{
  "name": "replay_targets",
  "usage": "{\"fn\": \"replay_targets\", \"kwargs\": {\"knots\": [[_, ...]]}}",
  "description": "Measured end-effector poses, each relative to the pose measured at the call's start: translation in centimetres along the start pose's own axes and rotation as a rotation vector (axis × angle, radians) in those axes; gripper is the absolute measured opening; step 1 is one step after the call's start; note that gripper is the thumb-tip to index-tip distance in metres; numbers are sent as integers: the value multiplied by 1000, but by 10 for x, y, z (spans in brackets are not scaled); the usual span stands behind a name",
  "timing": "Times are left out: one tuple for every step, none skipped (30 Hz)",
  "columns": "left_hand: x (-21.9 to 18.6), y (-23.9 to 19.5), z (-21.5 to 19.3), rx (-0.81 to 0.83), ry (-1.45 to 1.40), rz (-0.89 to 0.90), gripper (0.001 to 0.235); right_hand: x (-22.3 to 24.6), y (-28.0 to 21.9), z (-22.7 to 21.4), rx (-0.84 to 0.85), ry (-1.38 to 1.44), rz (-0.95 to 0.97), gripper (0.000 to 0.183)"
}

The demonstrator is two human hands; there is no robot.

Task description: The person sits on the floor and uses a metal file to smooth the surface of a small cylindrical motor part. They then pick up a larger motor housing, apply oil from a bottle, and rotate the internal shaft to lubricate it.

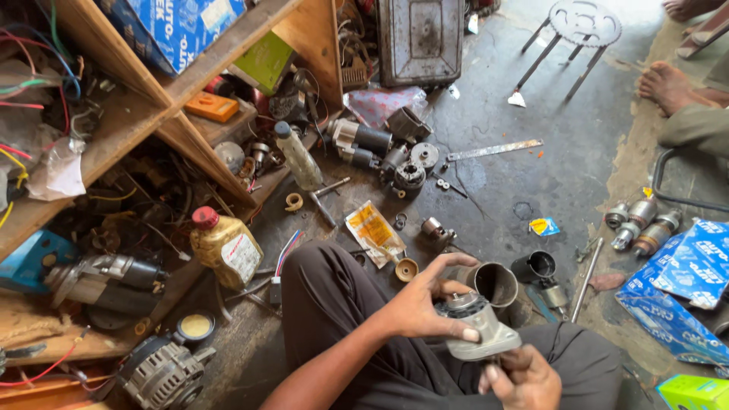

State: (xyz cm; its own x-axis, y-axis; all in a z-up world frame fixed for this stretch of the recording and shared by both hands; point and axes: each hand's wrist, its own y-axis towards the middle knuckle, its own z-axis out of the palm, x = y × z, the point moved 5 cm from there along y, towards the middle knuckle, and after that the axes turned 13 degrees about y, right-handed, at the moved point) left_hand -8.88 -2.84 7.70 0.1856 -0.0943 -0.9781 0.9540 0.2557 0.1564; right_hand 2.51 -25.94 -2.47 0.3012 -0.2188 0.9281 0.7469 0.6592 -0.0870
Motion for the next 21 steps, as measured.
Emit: {"fn": "replay_targets", "kwargs": {"knots": [[0, 2, -1, -9, -23, -31, 102, 2, 3, 4, 42, 13, -16, 20], [0, 2, -1, -18, -48, -63, 102, 3, 3, 3, 26, 37, -22, 20], [1, 3, -2, -26, -73, -96, 102, 2, 6, 4, 10, 61, -27, 20], [0, 0, 2, -17, -66, -85, 101, 0, 3, 2, -9, 82, -23, 20], [0, -1, 5, -7, -58, -74, 99, -2, -1, 0, -12, 103, -19, 19], [0, -1, 9, 0, -51, -62, 98, -5, -1, -2, -11, 122, -16, 19], [-2, -3, 8, -12, -46, -40, 98, -6, -3, -4, -11, 142, -13, 20], [-5, -1, 4, -23, -37, -14, 99, -9, -1, -6, -19, 97, -3, 21], [-8, 0, 1, -34, -27, 11, 99, -10, 1, -8, -26, 53, 7, 21], [-9, 2, 0, -32, -26, -9, 101, -11, 3, -11, -38, 7, 12, 23], [-9, 3, -1, -31, -25, -29, 102, -12, 6, -12, -26, 10, 18, 21], [-8, 1, -1, -33, -27, -55, 103, -13, 6, -14, -13, 11, 31, 20], [-8, 3, -2, -32, -31, -45, 101, -16, 6, -15, -1, 13, 45, 19], [-6, 2, 3, -33, -44, -42, 99, -16, 2, -18, -2, 23, 40, 20], [-4, 0, 7, -34, -58, -38, 97, -15, -4, -20, -4, 32, 36, 22], [-4, 1, 5, -50, -55, -17, 97, -15, 1, -17, 10, 46, 23, 25], [-6, 0, 5, -67, -53, 4, 97, -14, 4, -14, 21, 34, -5, 26], [-6, 0, 5, -79, -51, 23, 97, -12, 4, -12, 27, 23, -33, 26], [-5, 0, 4, -72, -47, 17, 97, -11, 4, -10, 33, 12, -61, 28], [-3, 0, 4, -67, -45, 9, 98, -12, 3, -8, 37, 52, -57, 24], [-1, -1, 5, -61, -43, 1, 98, -14, 2, -7, 40, 92, -53, 21]]}}
